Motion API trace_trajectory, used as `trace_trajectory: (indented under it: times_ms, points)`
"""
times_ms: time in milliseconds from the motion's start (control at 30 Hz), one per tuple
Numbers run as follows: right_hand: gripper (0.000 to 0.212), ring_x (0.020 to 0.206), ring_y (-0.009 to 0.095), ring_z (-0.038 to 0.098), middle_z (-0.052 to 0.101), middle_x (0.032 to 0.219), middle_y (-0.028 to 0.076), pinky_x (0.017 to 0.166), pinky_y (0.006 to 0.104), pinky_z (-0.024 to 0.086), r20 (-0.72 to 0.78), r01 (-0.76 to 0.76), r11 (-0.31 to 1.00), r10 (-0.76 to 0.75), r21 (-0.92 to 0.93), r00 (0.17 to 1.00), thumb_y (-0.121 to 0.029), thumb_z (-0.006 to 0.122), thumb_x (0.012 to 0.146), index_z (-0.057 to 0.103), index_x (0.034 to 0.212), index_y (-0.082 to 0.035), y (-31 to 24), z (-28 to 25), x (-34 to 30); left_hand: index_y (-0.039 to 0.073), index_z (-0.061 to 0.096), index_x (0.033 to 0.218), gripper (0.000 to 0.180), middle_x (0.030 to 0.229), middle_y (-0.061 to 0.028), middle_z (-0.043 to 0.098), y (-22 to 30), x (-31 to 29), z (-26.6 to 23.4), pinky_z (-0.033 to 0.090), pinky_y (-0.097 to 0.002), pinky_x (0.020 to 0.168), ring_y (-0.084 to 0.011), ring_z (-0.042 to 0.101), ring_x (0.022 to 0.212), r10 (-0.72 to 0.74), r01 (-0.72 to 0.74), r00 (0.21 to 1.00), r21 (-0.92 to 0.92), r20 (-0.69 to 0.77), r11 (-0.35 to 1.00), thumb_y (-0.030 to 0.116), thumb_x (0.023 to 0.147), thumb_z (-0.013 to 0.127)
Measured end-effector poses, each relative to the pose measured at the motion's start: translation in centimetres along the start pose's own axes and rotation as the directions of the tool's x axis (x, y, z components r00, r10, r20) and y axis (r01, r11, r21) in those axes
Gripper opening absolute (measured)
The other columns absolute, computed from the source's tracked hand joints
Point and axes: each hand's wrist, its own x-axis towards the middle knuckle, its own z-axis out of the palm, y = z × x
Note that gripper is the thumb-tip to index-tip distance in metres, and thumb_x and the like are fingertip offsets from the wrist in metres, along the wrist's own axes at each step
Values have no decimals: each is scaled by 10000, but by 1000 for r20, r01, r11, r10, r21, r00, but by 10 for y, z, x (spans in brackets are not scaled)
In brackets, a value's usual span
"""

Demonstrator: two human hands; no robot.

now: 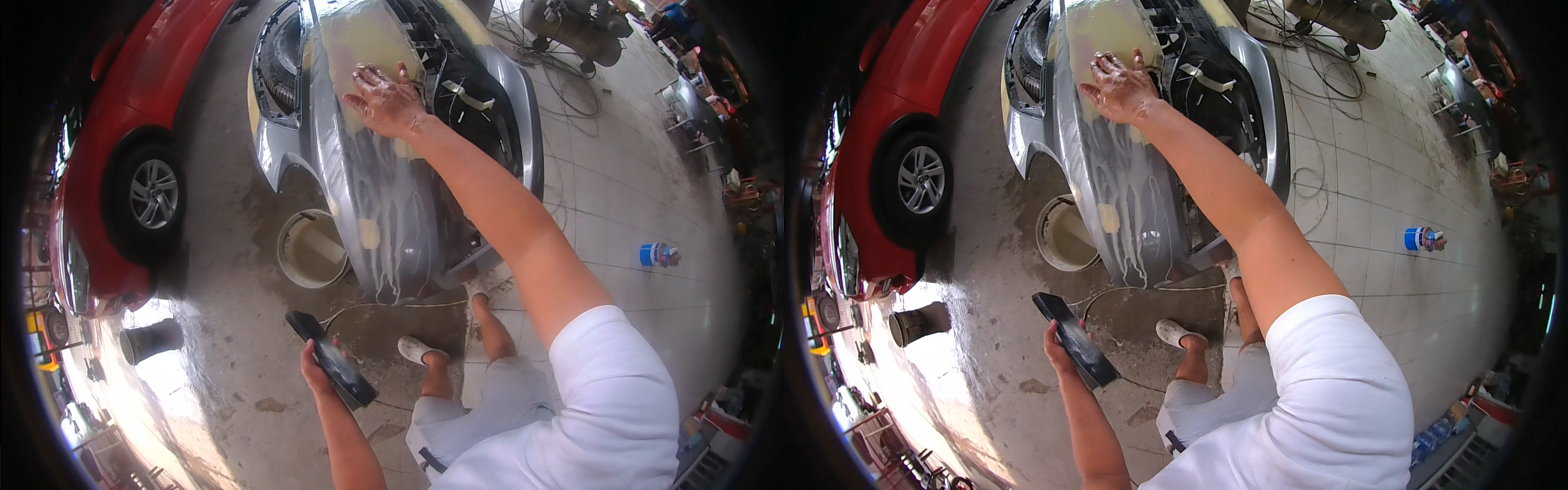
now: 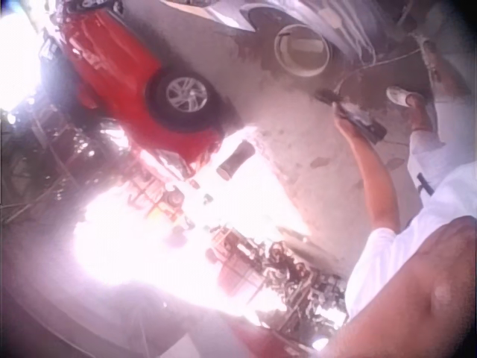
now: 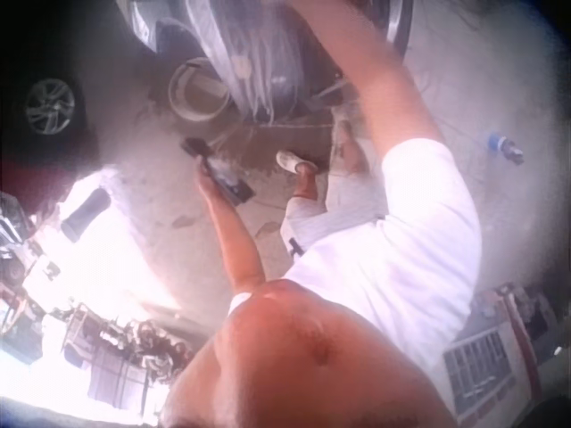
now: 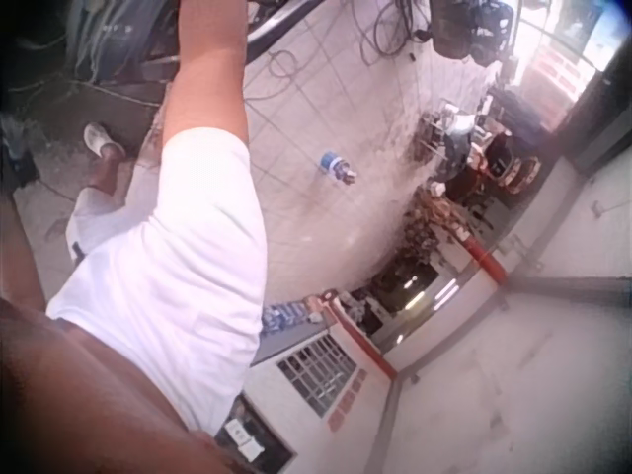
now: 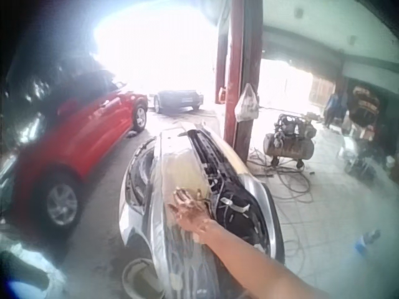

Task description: The person sands a detached car bumper with a sanding block, repeatedly dipping the block into a bucket of water. The person works on multiple areas of the bumper surface, smoothing the filler or primer in preparation for painting.

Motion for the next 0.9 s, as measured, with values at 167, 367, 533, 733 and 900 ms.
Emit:
trace_trajectory:
  times_ms: [167, 367, 533, 733, 900]
  points:
    - [577, 1536, 363, 362, 484, 1599, 173, 1263, 665, 170, -428, -264, 942, 156, -206, 890, -523, 595, 1003, 610, 1471, -187, 115, -48, -8, 51, 587, 1351, 471, 1182, -177, 710, 43, -16, 115, 578, -351, 832, -264, 699, 965, 266, -300, 947, 202, 180, 932, 328, 980, 669]
    - [855, 1487, 406, 438, 481, 1581, 246, 1227, 515, 336, -217, -466, 885, 459, 22, 861, -712, 632, 927, 511, 1571, -163, 267, -98, -32, 52, 552, 1531, 692, 1482, -266, 585, 101, 14, 343, 375, -431, 1197, -397, 477, 1457, 752, -729, 451, 685, 480, 0, 371, 953, 758]
    - [1048, 1437, 398, 522, 547, 1523, 268, 1197, 444, 416, 77, -377, 898, 369, 229, 926, -802, 596, 902, 430, 1600, -39, 258, -104, -36, 139, 571, 1533, 725, 1557, -367, 449, 120, 74, 417, 346, -528, 1216, -509, 390, 1493, 785, -573, 243, 737, 570, -358, 449, 914, 784]
    - [958, 1476, 379, 480, 530, 1556, 209, 1215, 460, 396, 9, -397, 860, 417, 321, 909, -743, 613, 924, 467, 1584, -65, 254, -101, -49, 243, 571, 1546, 736, 1646, -375, 301, 89, 74, 420, 315, -584, 1213, -530, 367, 1500, 749, -476, 212, 736, 627, -481, 462, 883, 806]
    - [880, 1446, 377, 502, 557, 1520, 185, 1183, 482, 428, 4, -400, 827, 434, 394, 901, -701, 651, 925, 503, 1568, -119, 239, -108, -51, 331, 590, 1529, 667, 1604, -286, 431, 67, 62, 405, 317, -556, 1204, -483, 455, 1429, 726, -376, 226, 746, 649, -550, 330, 891, 787]
